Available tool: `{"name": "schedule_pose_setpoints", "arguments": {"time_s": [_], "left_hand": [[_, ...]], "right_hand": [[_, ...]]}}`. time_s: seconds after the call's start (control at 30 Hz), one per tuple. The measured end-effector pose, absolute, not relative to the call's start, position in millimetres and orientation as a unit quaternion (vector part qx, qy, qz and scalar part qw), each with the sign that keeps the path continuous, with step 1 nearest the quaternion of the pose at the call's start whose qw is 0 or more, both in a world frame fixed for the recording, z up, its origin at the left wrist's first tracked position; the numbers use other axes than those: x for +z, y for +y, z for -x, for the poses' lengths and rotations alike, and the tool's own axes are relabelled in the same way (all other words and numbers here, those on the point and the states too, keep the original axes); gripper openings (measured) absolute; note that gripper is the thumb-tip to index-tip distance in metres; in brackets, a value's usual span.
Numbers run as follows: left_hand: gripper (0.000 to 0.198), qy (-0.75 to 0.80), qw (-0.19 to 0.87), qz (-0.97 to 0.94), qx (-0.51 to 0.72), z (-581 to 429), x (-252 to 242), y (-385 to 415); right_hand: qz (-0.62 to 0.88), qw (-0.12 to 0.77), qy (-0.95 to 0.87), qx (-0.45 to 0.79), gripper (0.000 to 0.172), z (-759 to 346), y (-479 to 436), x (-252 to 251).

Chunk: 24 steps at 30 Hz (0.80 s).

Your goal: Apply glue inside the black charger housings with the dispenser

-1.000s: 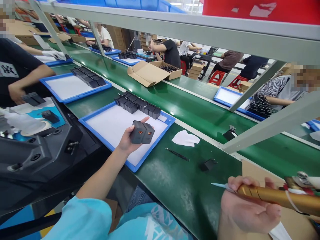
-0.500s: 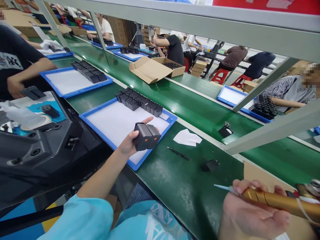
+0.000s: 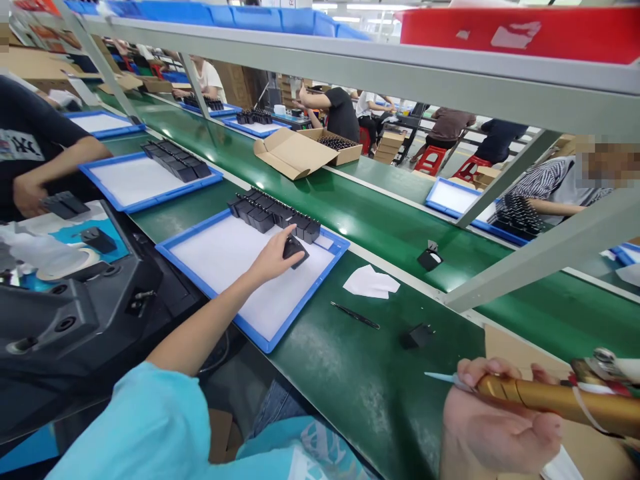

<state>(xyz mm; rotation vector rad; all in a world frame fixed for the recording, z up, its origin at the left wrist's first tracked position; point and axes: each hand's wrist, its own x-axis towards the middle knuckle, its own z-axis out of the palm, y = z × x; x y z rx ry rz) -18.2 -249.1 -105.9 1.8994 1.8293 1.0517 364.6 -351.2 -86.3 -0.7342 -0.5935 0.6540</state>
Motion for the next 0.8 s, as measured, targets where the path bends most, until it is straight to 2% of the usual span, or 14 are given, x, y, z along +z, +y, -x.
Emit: {"name": "schedule_pose_setpoints", "arguments": {"time_s": [0.1,0.2,0.33,0.5,0.63,0.7,0.8], "left_hand": [[0.074,0.698,0.046,-0.67,0.247,34.5,-112.6,-204.1],[0.077,0.746,-0.005,-0.641,0.179,43.4,-121.6,-178.2],[0.089,0.762,-0.057,-0.623,0.167,51.7,-134.4,-175.5],[0.088,0.759,-0.165,-0.602,0.185,64.0,-139.8,-180.2],[0.091,0.762,-0.178,-0.591,0.198,65.1,-136.2,-181.7],[0.084,0.739,-0.184,-0.603,0.237,60.9,-130.9,-183.1],[0.05,0.668,-0.164,-0.655,0.313,46.3,-115.8,-177.6]], "right_hand": [[0.338,0.842,-0.272,0.322,0.05,-365.6,-350.6,-88.0],[0.329,0.844,-0.265,0.331,0.053,-365.4,-350.2,-88.4],[0.332,0.842,-0.27,0.329,0.053,-365.1,-350.7,-88.3],[0.338,0.837,-0.283,0.326,0.05,-363.5,-352.6,-86.8],[0.333,0.835,-0.289,0.329,0.046,-359.9,-354.8,-85.3],[0.327,0.835,-0.291,0.334,0.043,-358.2,-356.2,-85.8],[0.323,0.829,-0.295,0.348,0.039,-356.2,-358.1,-87.4]]}}
